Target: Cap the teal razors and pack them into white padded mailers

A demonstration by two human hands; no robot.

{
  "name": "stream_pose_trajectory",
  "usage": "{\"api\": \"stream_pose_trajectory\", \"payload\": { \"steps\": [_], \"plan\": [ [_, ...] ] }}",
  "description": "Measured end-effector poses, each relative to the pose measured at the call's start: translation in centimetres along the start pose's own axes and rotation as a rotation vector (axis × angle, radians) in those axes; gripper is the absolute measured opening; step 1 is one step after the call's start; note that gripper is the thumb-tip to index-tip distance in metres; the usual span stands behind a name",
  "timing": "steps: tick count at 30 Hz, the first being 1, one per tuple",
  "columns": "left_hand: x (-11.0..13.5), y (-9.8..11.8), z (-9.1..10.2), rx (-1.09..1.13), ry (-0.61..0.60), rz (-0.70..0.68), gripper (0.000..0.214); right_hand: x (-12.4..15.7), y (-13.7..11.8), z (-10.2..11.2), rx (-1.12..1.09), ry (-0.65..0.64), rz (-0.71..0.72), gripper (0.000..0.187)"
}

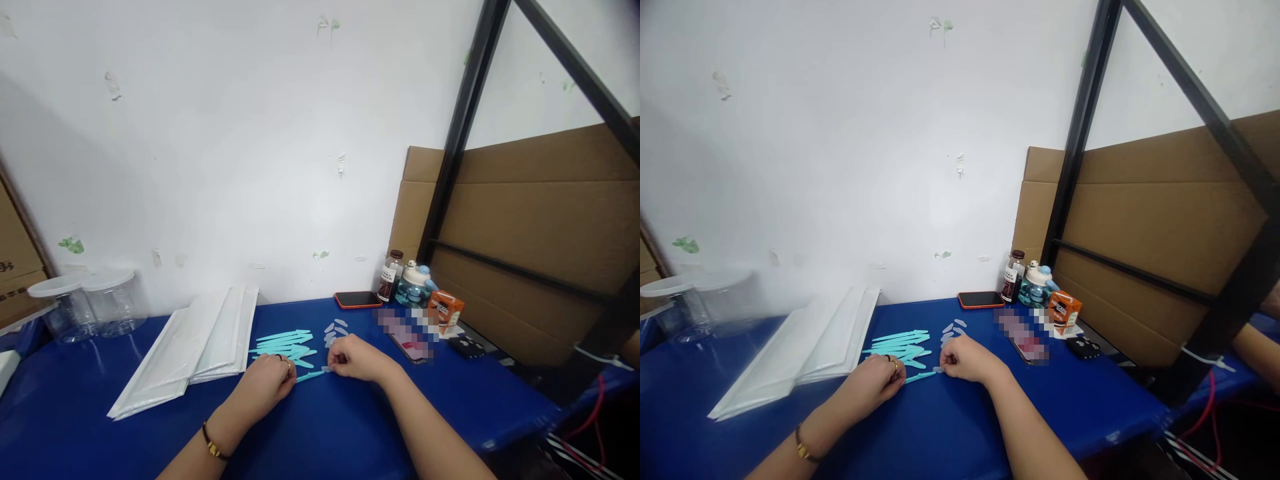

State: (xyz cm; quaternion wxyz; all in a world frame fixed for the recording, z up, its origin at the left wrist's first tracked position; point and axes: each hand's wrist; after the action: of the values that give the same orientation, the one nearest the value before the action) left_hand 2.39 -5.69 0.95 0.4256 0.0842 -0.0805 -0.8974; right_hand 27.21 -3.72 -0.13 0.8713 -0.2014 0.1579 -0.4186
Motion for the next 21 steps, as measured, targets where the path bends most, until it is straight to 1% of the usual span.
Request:
{"api": "stream_pose_trajectory", "payload": {
  "steps": [5, 7, 10, 12, 13, 14, 17, 18, 19, 21],
  "plan": [
    [0.0, -0.1, -0.4, 0.044, 0.013, -0.024, 0.021, -0.4, -1.1, -0.5, 0.007, 0.017, 0.059, 0.014],
    [0.1, 0.1, -0.5, 0.071, 0.016, -0.038, 0.021, -0.5, -1.3, -0.9, -0.028, -0.001, 0.069, 0.012],
    [0.2, 0.3, -0.7, 0.153, -0.02, -0.06, 0.019, -0.4, -1.1, -1.2, -0.129, -0.107, 0.047, 0.012],
    [0.1, 0.2, -0.8, 0.219, -0.048, -0.052, 0.016, -0.2, -0.4, -0.9, -0.207, -0.176, 0.004, 0.015],
    [0.1, 0.1, -0.8, 0.235, -0.042, -0.035, 0.016, 0.0, 0.1, -0.6, -0.226, -0.16, -0.026, 0.015],
    [0.0, -0.2, -0.8, 0.232, -0.019, -0.011, 0.016, 0.2, 0.7, -0.3, -0.223, -0.1, -0.065, 0.015],
    [-0.2, -1.4, -0.7, 0.131, 0.068, 0.055, 0.019, 0.6, 2.6, 0.9, -0.09, 0.201, -0.177, 0.014],
    [-0.3, -1.8, -0.7, 0.09, 0.079, 0.064, 0.02, 0.7, 3.1, 1.1, -0.04, 0.27, -0.199, 0.015],
    [-0.4, -2.1, -0.7, 0.056, 0.082, 0.066, 0.021, 0.6, 3.5, 1.2, -0.001, 0.305, -0.208, 0.015],
    [-0.5, -2.5, -0.7, 0.009, 0.078, 0.068, 0.022, 0.5, 3.8, 1.0, 0.044, 0.316, -0.202, 0.016]
  ]
}}
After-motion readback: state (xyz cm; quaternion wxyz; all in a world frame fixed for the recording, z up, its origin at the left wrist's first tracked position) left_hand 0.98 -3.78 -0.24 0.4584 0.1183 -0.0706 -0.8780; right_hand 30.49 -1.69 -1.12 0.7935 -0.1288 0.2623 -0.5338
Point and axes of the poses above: each hand's wrist, its own x-axis away from the middle knuckle, its own z-axis out of the back of the hand, y = z × x, and after that the axes turned 4 degrees about x, right-handed
